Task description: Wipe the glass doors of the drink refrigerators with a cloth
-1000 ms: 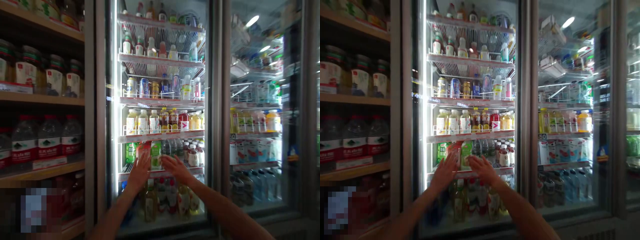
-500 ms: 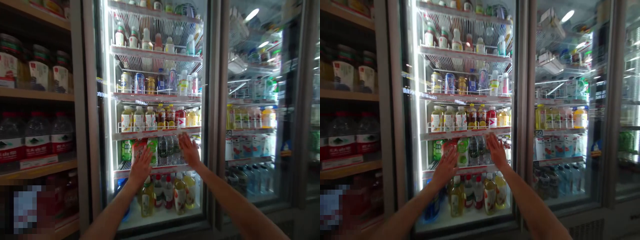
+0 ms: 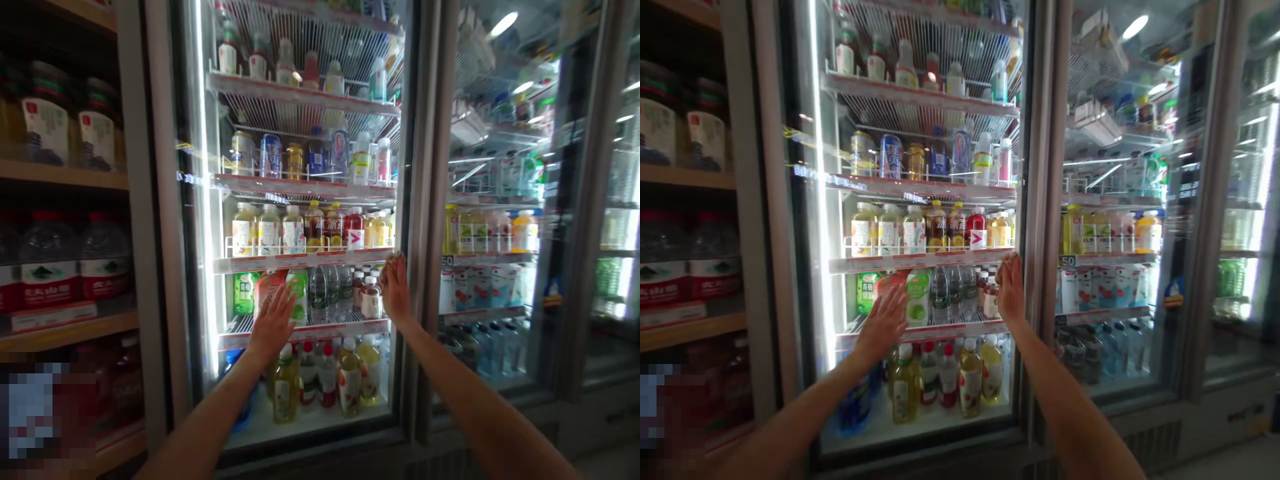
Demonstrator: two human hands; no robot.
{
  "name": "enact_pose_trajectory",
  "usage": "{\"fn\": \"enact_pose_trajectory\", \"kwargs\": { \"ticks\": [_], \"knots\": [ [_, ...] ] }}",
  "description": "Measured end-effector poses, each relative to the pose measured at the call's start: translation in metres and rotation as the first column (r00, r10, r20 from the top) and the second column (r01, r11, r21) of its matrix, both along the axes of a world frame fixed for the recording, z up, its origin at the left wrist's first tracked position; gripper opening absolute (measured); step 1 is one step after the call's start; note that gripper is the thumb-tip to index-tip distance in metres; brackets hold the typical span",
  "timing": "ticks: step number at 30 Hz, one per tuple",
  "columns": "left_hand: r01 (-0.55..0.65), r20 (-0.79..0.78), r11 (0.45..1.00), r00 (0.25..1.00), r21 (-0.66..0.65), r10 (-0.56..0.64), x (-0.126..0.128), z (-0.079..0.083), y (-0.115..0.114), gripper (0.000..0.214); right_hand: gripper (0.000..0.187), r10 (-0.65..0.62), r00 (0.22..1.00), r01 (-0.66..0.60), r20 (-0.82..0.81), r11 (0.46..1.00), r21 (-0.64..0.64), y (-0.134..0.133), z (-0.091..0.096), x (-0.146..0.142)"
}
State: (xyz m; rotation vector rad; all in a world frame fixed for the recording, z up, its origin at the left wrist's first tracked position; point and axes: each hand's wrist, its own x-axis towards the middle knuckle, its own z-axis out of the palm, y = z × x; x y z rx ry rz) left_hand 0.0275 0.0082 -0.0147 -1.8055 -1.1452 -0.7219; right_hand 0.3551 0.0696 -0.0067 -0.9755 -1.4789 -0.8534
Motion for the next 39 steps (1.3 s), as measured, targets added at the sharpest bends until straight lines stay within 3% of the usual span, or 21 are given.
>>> {"fn": "enact_pose_trajectory", "kwargs": {
  "ticks": [1,3,5,7,9,12,14,16,19,20,23,25,27,31,32,36,37,39],
  "knots": [
    [-0.005,0.002,1.0,1.0,-0.008,0.005,0.0,0.0,-0.001,0.053,0.07,0.006,1.0,-0.006,-0.006,1.0,0.002,0.0,0.001,-0.004],
    [-0.017,-0.002,1.0,1.0,-0.024,0.017,0.0,-0.001,-0.003,0.053,0.067,0.046,0.996,-0.046,0.076,0.999,-0.004,-0.005,-0.013,-0.017],
    [-0.027,-0.009,0.999,1.0,-0.031,0.026,-0.001,-0.002,-0.005,0.052,0.061,0.113,0.963,-0.111,0.245,0.994,-0.021,-0.012,-0.035,-0.035],
    [-0.035,-0.009,0.999,0.999,-0.034,0.035,-0.001,-0.002,-0.006,0.051,0.055,0.168,0.896,-0.161,0.411,0.986,-0.052,-0.016,-0.043,-0.051],
    [-0.045,0.006,0.998,0.999,-0.036,0.045,-0.002,-0.001,-0.008,0.052,0.052,0.189,0.868,-0.174,0.46,0.982,-0.077,-0.014,-0.031,-0.065],
    [-0.068,0.035,0.997,0.997,-0.047,0.07,-0.005,0.0,-0.012,0.054,0.052,0.142,0.943,-0.128,0.301,0.989,-0.068,-0.009,-0.006,-0.084],
    [-0.079,0.044,0.995,0.996,-0.061,0.082,-0.009,-0.002,-0.014,0.053,0.052,0.118,0.955,-0.104,0.27,0.992,-0.066,-0.011,-0.011,-0.096],
    [-0.076,0.039,0.994,0.996,-0.076,0.079,-0.016,-0.007,-0.017,0.051,0.051,0.157,0.883,-0.128,0.442,0.987,-0.094,-0.019,-0.03,-0.107],
    [-0.078,0.048,0.994,0.996,-0.076,0.082,-0.03,-0.012,-0.019,0.052,0.049,0.205,0.683,-0.159,0.701,0.978,-0.131,-0.028,-0.045,-0.115],
    [-0.086,0.055,0.994,0.994,-0.074,0.09,-0.035,-0.013,-0.019,0.052,0.049,0.195,0.682,-0.147,0.705,0.981,-0.128,-0.028,-0.04,-0.117],
    [-0.116,0.075,0.99,0.99,-0.082,0.122,-0.047,-0.011,-0.021,0.053,0.053,0.124,0.852,-0.082,0.509,0.991,-0.106,-0.024,-0.007,-0.125],
    [-0.129,0.091,0.988,0.986,-0.09,0.137,-0.053,-0.01,-0.023,0.054,0.054,0.098,0.918,-0.061,0.383,0.992,-0.108,-0.022,0.004,-0.133],
    [-0.135,0.103,0.987,0.984,-0.09,0.144,-0.059,-0.01,-0.024,0.055,0.055,0.134,0.885,-0.092,0.446,0.989,-0.115,-0.024,-0.002,-0.141],
    [-0.139,0.096,0.986,0.984,-0.087,0.148,-0.071,-0.008,-0.027,0.054,0.054,0.235,0.649,-0.166,0.723,0.972,-0.167,-0.032,-0.017,-0.156],
    [-0.149,0.095,0.985,0.983,-0.084,0.157,-0.074,-0.007,-0.028,0.054,0.054,0.235,0.651,-0.16,0.722,0.972,-0.172,-0.032,-0.013,-0.161],
    [-0.208,0.112,0.974,0.97,-0.09,0.218,-0.083,-0.002,-0.031,0.055,0.055,0.159,0.846,-0.094,0.508,0.984,-0.153,-0.03,0.015,-0.185],
    [-0.216,0.117,0.972,0.967,-0.096,0.227,-0.085,-0.001,-0.031,0.055,0.055,0.158,0.857,-0.094,0.491,0.984,-0.151,-0.03,0.017,-0.191],
    [-0.221,0.122,0.97,0.965,-0.105,0.234,-0.089,-0.001,-0.032,0.056,0.055,0.207,0.786,-0.142,0.582,0.978,-0.156,-0.031,0.012,-0.202]
  ]
}}
